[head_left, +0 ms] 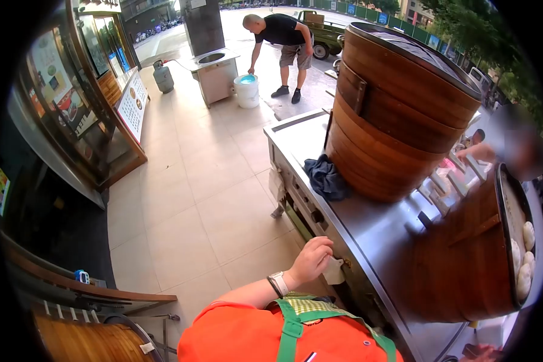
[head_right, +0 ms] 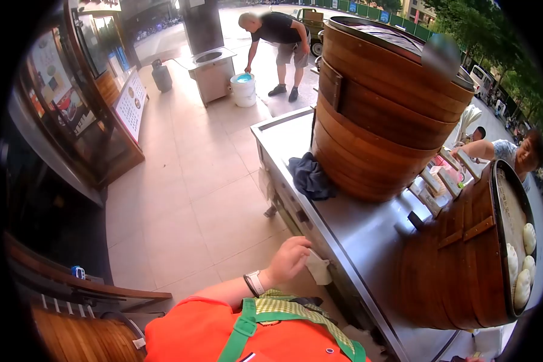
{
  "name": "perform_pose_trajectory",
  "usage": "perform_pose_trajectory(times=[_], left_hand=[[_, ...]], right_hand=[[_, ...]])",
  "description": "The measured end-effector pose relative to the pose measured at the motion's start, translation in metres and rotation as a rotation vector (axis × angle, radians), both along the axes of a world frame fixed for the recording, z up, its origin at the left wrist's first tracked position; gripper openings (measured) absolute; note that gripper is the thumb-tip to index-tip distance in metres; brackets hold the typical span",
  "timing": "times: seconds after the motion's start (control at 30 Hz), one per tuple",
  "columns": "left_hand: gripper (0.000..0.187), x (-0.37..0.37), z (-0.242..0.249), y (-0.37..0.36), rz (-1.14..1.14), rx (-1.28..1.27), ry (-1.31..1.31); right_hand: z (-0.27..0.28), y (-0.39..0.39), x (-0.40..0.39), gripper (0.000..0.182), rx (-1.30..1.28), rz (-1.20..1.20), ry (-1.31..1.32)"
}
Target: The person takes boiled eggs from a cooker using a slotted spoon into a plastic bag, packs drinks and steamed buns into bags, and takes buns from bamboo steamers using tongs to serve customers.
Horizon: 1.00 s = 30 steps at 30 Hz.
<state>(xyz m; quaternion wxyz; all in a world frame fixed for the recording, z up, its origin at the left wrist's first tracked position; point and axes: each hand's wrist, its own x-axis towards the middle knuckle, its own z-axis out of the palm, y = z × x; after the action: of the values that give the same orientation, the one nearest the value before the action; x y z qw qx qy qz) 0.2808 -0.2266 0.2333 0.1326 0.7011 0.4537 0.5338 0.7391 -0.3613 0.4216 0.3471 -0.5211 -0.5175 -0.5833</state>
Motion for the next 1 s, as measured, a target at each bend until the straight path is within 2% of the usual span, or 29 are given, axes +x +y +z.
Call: perform_pose_trajectory(times=[0.03, 0.07, 0.13, 0.2, 0.23, 0.33, 0.4, 0.53, 0.67, 0.77, 1.0], left_hand=[[0.009, -0.016, -0.001, -0.003, -0.097, -0.018, 0.005], [0.009, -0.036, -0.002, -0.003, -0.095, -0.029, -0.004], [0.01, -0.075, -0.001, 0.001, -0.18, -0.021, 0.093], [0.009, -0.111, -0.003, 0.002, -0.178, -0.04, 0.068], [0.009, -0.127, -0.01, 0.002, -0.157, -0.064, 0.071], [0.008, -0.16, -0.014, -0.01, -0.123, -0.128, 0.076], [0.007, -0.171, -0.015, -0.021, -0.109, -0.156, 0.076], [0.007, -0.177, -0.022, -0.039, -0.125, -0.244, 0.011], [0.007, -0.187, -0.019, -0.039, -0.245, -0.274, 0.008], [0.006, -0.194, -0.021, -0.028, -0.256, -0.247, 0.014], [0.006, -0.195, -0.011, -0.018, -0.274, -0.237, 0.018]], right_hand=[[-0.005, 0.008, -0.026, 0.027, -0.035, 0.022, -0.043], [-0.028, 0.013, -0.052, 0.028, -0.051, 0.196, 0.476], [-0.005, 0.034, -0.142, 0.046, -0.218, 0.644, 0.844], [-0.024, 0.046, -0.158, 0.059, -0.301, 1.118, 1.264], [-0.025, 0.055, -0.195, 0.056, -0.288, 1.187, 1.288], [-0.045, 0.072, -0.268, 0.06, -0.477, 1.31, 1.391], [-0.065, 0.078, -0.311, 0.076, -0.563, 1.345, 1.497], [-0.086, 0.075, -0.38, 0.08, -0.94, 1.456, 1.708], [-0.085, 0.078, -0.411, 0.076, -1.171, 1.449, 1.802], [-0.088, 0.081, -0.413, 0.074, -1.266, 1.432, 1.733], [-0.084, 0.082, -0.415, 0.065, -1.348, 1.387, 1.686]])
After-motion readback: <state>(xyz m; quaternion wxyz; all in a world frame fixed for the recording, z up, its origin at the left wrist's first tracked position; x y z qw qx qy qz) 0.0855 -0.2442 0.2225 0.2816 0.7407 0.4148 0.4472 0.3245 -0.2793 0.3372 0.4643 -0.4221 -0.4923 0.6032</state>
